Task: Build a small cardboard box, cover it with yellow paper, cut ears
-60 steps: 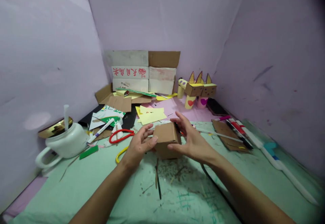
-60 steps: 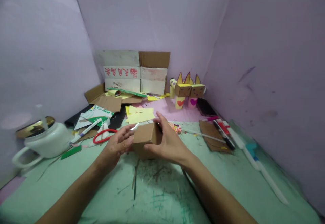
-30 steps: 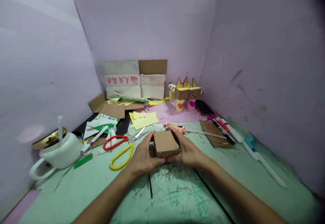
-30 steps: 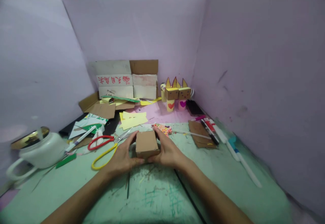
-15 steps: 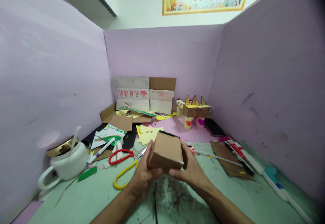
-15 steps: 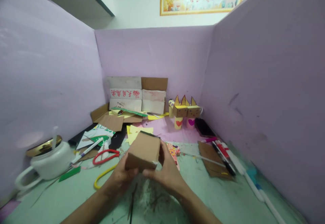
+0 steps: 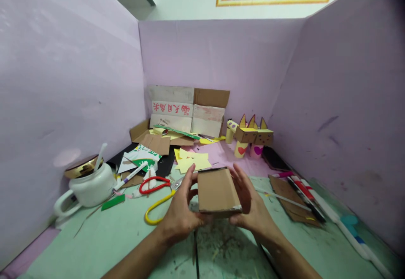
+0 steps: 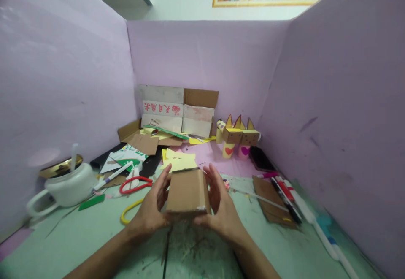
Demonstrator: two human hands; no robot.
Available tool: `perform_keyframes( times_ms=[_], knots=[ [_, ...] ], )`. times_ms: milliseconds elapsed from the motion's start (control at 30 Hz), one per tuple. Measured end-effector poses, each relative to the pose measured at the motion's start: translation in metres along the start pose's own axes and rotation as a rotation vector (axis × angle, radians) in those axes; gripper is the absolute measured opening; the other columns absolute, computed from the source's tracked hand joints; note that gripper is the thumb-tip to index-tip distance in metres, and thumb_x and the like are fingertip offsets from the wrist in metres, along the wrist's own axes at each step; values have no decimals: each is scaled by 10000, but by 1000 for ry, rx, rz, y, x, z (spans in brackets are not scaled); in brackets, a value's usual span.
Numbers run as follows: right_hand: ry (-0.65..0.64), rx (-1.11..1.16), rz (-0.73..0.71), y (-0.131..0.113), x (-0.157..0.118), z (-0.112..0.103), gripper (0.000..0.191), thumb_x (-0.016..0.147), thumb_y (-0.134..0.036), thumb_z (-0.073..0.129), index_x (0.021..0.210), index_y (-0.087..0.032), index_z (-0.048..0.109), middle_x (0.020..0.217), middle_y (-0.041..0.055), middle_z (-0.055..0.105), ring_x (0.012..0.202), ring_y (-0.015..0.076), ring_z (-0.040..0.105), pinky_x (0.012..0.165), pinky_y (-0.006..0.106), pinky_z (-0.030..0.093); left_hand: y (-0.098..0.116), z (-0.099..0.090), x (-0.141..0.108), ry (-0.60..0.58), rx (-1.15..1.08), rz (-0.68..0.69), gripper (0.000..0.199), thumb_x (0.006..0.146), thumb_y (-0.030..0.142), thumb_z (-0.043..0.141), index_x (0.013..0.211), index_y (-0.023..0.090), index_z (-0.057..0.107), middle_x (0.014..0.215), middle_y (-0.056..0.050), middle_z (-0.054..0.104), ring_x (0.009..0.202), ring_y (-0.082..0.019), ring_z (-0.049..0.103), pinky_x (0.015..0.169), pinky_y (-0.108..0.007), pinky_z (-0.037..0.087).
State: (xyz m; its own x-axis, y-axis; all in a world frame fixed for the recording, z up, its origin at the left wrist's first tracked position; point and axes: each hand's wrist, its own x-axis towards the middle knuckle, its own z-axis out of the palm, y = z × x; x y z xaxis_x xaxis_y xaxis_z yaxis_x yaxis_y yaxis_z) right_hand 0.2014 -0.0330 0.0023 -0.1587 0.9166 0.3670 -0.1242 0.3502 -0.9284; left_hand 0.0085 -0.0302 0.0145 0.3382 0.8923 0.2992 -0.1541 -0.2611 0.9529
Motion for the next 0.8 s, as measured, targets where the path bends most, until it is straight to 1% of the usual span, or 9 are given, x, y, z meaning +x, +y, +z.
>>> perform_keyframes(
  times_ms=[167, 300, 367, 433, 500, 600, 667, 733, 800],
  knots=[
    [-16, -15, -48, 1, 1, -2, 1223, 367, -702, 748, 1412, -310, 248, 1505, 135, 267, 1385, 335, 224, 1108, 507, 204, 1, 2, -2, 40, -149, -28, 1156, 540, 291, 826, 1456, 190, 128, 1412, -138, 381, 1290, -323, 375, 1023, -352, 367],
    [6, 80, 50, 3, 0, 2, 1249, 351, -663, 786, 1414, -322, 228, 1518, 129, 232, 1351, 355, 300, 1051, 492, 326, 2, 4, -2, 120, -366, -96, 1112, 582, 317, 799, 1458, 192, 125, 1433, -123, 382, 1291, -336, 376, 1029, -372, 363],
    [40, 101, 114, 5, 0, 6, 1262, 351, -627, 816, 1418, -288, 232, 1482, 151, 307, 1301, 371, 378, 1004, 491, 383, 1, 7, -2, 128, -427, -117, 1121, 588, 301, 796, 1459, 175, 102, 1439, -131, 377, 1284, -332, 387, 1037, -371, 353],
    [45, 123, 124, 6, 0, 9, 1205, 394, -614, 820, 1406, -245, 280, 1388, 160, 448, 1231, 376, 458, 962, 488, 419, -2, 9, -2, 118, -439, -140, 1142, 580, 294, 805, 1458, 166, 87, 1450, -138, 362, 1287, -331, 385, 1037, -367, 354],
    [26, 156, 108, 5, 1, 12, 1046, 491, -592, 800, 1367, -225, 364, 1276, 141, 563, 1157, 365, 523, 931, 482, 441, -5, 11, -2, 113, -420, -160, 1139, 582, 313, 808, 1455, 167, 91, 1449, -144, 363, 1284, -335, 389, 1036, -373, 355],
    [19, 197, 119, 3, 2, 16, 776, 622, -518, 752, 1285, -220, 479, 1182, 110, 636, 1111, 348, 563, 931, 485, 445, -10, 11, -1, 117, -356, -208, 1100, 604, 371, 797, 1441, 154, 117, 1413, -166, 409, 1259, -339, 426, 1019, -388, 375],
    [36, 218, 169, 4, 2, 17, 683, 667, -490, 722, 1254, -214, 508, 1157, 108, 650, 1122, 347, 561, 943, 492, 442, -12, 11, 0, 130, -314, -259, 1073, 621, 409, 783, 1430, 144, 129, 1380, -179, 445, 1232, -335, 460, 1003, -395, 393],
    [64, 208, 228, 6, 2, 17, 702, 687, -510, 697, 1280, -205, 476, 1169, 122, 637, 1145, 349, 547, 955, 504, 435, -13, 11, 0, 161, -293, -306, 1048, 626, 425, 777, 1420, 154, 150, 1344, -177, 485, 1211, -331, 486, 985, -398, 412],
    [137, 117, 223, 9, 1, 14, 853, 638, -543, 726, 1347, -217, 382, 1255, 140, 567, 1189, 355, 506, 964, 519, 424, -14, 10, 1, 212, -304, -331, 1022, 621, 417, 780, 1409, 174, 177, 1308, -160, 523, 1190, -325, 509, 968, -392, 430]
  ],
)
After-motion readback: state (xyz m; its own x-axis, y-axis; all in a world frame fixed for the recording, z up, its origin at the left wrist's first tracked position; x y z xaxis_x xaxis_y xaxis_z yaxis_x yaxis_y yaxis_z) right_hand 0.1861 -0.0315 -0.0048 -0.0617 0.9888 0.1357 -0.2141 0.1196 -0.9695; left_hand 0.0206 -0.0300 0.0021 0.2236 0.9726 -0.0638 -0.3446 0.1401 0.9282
